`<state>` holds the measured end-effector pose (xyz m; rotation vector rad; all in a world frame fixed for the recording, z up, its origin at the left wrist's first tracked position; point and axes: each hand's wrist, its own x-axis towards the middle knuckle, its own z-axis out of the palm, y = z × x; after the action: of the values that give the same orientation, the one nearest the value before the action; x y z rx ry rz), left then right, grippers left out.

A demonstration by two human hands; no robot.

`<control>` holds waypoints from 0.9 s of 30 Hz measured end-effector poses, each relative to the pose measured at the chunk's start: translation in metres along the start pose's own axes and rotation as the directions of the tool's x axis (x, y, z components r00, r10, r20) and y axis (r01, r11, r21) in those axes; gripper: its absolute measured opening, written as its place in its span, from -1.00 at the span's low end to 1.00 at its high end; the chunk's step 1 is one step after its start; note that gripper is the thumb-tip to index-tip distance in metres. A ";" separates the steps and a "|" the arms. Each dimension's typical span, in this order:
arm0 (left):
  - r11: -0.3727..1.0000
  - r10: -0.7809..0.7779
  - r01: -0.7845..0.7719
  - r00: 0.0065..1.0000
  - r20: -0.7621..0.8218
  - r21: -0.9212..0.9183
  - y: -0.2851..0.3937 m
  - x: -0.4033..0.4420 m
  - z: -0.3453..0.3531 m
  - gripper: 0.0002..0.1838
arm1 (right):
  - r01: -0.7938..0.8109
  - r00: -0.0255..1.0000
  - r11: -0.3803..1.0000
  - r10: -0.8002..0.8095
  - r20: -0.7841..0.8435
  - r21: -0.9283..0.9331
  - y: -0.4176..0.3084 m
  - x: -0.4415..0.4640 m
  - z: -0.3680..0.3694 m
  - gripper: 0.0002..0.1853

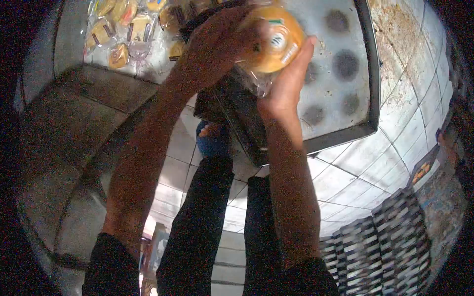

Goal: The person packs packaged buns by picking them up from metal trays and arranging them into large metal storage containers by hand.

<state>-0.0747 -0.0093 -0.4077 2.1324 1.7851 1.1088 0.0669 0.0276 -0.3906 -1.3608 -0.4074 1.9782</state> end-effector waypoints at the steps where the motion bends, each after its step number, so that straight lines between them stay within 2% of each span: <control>1: 1.000 -0.014 0.014 1.000 -0.008 -0.001 0.006 -0.012 0.000 -0.56 | 0.034 0.998 0.997 -0.038 0.051 0.072 0.008 -0.004 -0.004 -0.23; 2: 0.996 -0.087 0.087 0.995 0.043 -0.013 0.023 -0.025 -0.004 -0.55 | 0.030 0.998 0.998 -0.032 0.045 0.060 0.014 -0.018 -0.019 -0.23; 3: 0.987 -0.153 0.156 0.983 0.103 -0.026 0.045 -0.038 -0.008 -0.54 | -0.029 0.999 0.995 0.031 0.026 -0.091 0.020 -0.043 -0.039 -0.21; 4: 0.862 -0.420 0.456 0.887 0.191 -0.224 0.074 -0.054 -0.005 -0.52 | -0.002 1.000 0.972 0.007 0.018 -0.235 0.035 -0.061 -0.066 -0.20; 5: 0.612 -0.619 0.697 0.716 0.323 -0.374 0.104 -0.078 0.006 -0.50 | 0.021 1.000 0.927 -0.018 0.010 -0.374 0.050 -0.079 -0.094 -0.20; 7: 0.226 -0.603 0.867 0.483 0.635 -0.445 0.156 -0.145 0.043 -0.48 | 0.103 0.994 0.851 -0.105 0.026 -0.515 0.050 -0.115 -0.130 -0.21; 8: 0.219 -0.605 0.869 0.478 0.637 -0.444 0.175 -0.143 0.037 -0.48 | -0.178 0.983 0.940 0.159 -0.088 -0.292 0.027 -0.133 -0.132 -0.21; 9: 0.437 -0.669 0.819 0.573 0.474 -0.372 0.192 -0.133 0.028 -0.47 | -0.436 0.893 0.899 0.429 -0.133 -0.027 0.011 -0.142 -0.131 -0.22; 10: 0.624 -0.675 0.740 0.672 0.303 -0.252 0.202 -0.118 0.020 -0.46 | -0.440 0.891 0.898 0.432 -0.140 -0.026 0.004 -0.143 -0.129 -0.22; 11: 0.751 -0.572 0.631 0.770 0.282 -0.197 0.193 -0.098 0.010 -0.48 | -0.352 0.936 0.935 0.350 0.041 0.041 0.000 -0.141 -0.127 -0.21; 12: 0.807 -0.512 0.567 0.811 0.282 -0.167 0.173 -0.084 0.005 -0.49 | -0.269 0.946 0.955 0.237 0.219 0.126 -0.001 -0.134 -0.126 -0.21; 13: 0.857 -0.449 0.498 0.849 0.279 -0.136 0.153 -0.070 0.000 -0.50 | -0.193 0.970 0.979 0.200 0.141 -0.060 0.003 -0.115 -0.123 -0.19; 14: 0.767 -0.529 0.584 0.810 0.254 -0.266 0.133 -0.063 -0.001 -0.52 | -0.098 0.986 0.977 0.121 0.113 -0.188 0.005 -0.094 -0.109 -0.19; 15: 0.722 -0.560 0.616 0.788 0.256 -0.315 0.127 -0.062 -0.001 -0.52 | -0.012 0.996 0.948 0.041 0.085 -0.319 0.007 -0.073 -0.095 -0.19; 16: 0.674 -0.591 0.643 0.765 0.257 -0.364 0.122 -0.061 0.000 -0.53 | 0.000 0.985 0.917 0.069 0.159 -0.399 -0.002 -0.051 -0.078 -0.20; 17: 0.544 -0.707 0.650 0.696 0.127 -0.531 0.126 -0.061 0.011 -0.52 | 0.025 0.968 0.881 0.097 0.232 -0.473 -0.012 -0.029 -0.062 -0.22; 18: 0.405 -0.817 0.599 0.577 0.021 -0.691 0.130 -0.066 0.018 -0.52 | -0.034 0.905 0.823 0.267 0.333 -0.567 -0.021 -0.001 -0.065 -0.22; 19: 0.410 -0.817 0.600 0.577 0.017 -0.686 0.120 -0.093 0.040 -0.52 | -0.034 0.902 0.826 0.268 0.338 -0.563 -0.009 0.032 -0.074 -0.22; 20: 0.618 -0.772 0.713 0.630 -0.086 -0.331 0.103 -0.132 0.080 -0.48 | 0.124 0.802 0.790 0.276 0.530 -0.600 0.006 0.067 -0.090 -0.25; 22: 0.690 -0.706 0.722 0.686 -0.174 0.046 0.104 -0.127 0.105 -0.45 | 0.307 0.658 0.718 0.314 0.684 -0.625 -0.002 0.071 -0.092 -0.27; 23: 0.422 -0.889 0.726 0.448 -0.092 -0.544 0.109 -0.095 0.087 -0.45 | 0.155 0.776 0.770 0.293 0.559 -0.619 -0.006 0.046 -0.069 -0.24; 24: 0.226 -0.931 0.592 0.366 0.008 -0.773 0.115 -0.083 0.077 -0.45 | 0.014 0.862 0.819 0.281 0.422 -0.574 -0.014 0.022 -0.050 -0.20; 25: 0.010 -0.955 0.391 0.277 0.107 -0.920 0.121 -0.072 0.066 -0.45 | -0.049 0.900 0.720 0.333 0.282 -0.692 -0.030 0.006 -0.045 -0.16; 26: 0.012 -0.916 0.496 0.353 0.189 -0.868 0.130 -0.086 0.072 -0.42 | 0.019 0.914 0.635 0.302 0.270 -0.772 -0.044 -0.010 -0.045 -0.14; 27: 0.078 -0.906 0.606 0.375 0.197 -0.792 0.160 -0.087 0.057 -0.34 | -0.072 0.906 0.701 0.344 0.248 -0.709 -0.050 -0.023 -0.061 -0.28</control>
<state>0.0848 -0.1134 -0.3998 0.2335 1.6286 1.4915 0.1453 0.0394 -0.3694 -1.5029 -1.3376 2.4071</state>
